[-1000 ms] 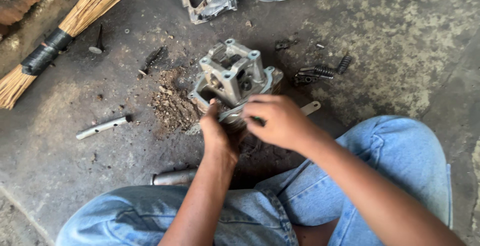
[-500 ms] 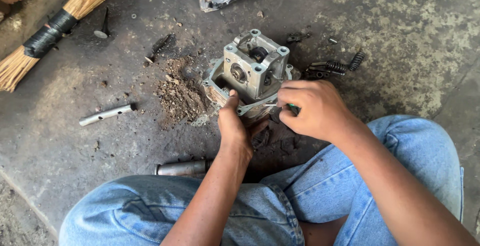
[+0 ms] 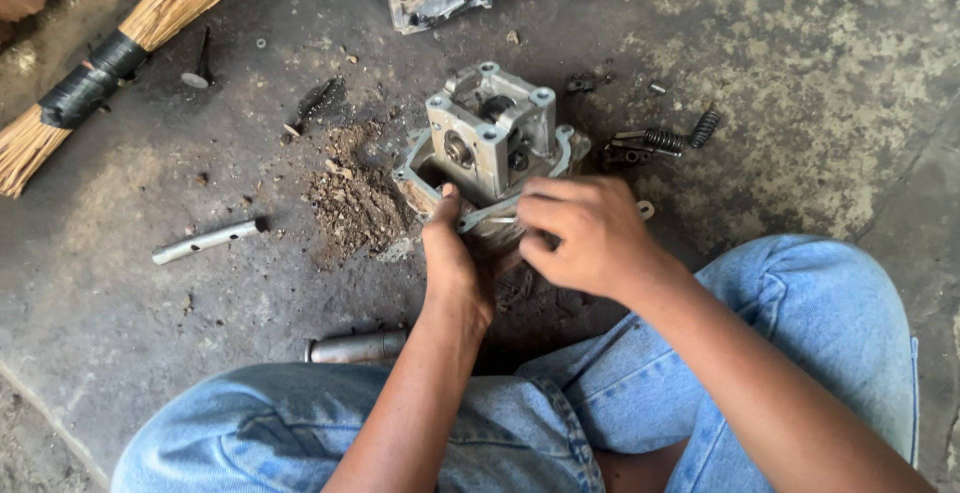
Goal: The person sits on the floor and cleans a disassembled engine cylinder head using a rag and a screwdriver. They wipe the exterior surfaces and use the screwdriver to scrape and clean the internal ports and crevices.
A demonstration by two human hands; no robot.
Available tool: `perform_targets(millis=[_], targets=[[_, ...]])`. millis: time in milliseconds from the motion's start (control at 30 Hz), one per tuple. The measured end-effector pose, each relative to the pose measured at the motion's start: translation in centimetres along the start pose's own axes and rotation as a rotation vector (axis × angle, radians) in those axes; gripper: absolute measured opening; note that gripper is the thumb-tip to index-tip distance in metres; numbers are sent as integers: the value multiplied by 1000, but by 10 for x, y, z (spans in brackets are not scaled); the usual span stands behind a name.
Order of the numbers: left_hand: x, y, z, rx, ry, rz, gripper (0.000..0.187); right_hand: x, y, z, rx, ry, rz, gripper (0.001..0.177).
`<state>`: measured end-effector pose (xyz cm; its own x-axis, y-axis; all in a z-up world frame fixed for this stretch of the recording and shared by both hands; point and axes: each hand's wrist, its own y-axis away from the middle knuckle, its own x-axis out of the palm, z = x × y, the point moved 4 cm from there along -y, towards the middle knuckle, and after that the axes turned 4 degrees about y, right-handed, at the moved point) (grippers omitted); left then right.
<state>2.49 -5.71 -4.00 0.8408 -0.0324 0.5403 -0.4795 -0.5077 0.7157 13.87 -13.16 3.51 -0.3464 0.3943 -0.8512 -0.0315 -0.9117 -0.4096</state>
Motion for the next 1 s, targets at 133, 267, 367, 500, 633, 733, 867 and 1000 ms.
perform_targets(millis=[133, 267, 367, 500, 633, 733, 867, 1000], targets=[[-5, -5, 0, -47, -90, -49, 56, -22, 8, -19, 42, 93, 12, 7], [-5, -5, 6, -13, -84, -79, 52, -12, 5, -7, 11, 89, 49, 7], [-2, -4, 6, -6, -58, -63, 51, -10, 6, 5, -29, 58, 25, 8], [-2, -2, 2, -37, -103, -66, 51, -22, 8, -19, 85, 35, 65, 4], [-3, -3, 7, 6, -31, -77, 45, -2, 10, -7, 106, -19, 173, 5], [-4, -3, -1, 42, -38, 31, 46, 4, 5, 10, -40, -30, 1, 8], [-2, 0, 1, -17, -106, -105, 46, -9, 3, -20, 94, 33, 108, 10], [-2, -3, 2, 17, -40, -62, 48, -5, 7, 2, -6, 28, 15, 8]])
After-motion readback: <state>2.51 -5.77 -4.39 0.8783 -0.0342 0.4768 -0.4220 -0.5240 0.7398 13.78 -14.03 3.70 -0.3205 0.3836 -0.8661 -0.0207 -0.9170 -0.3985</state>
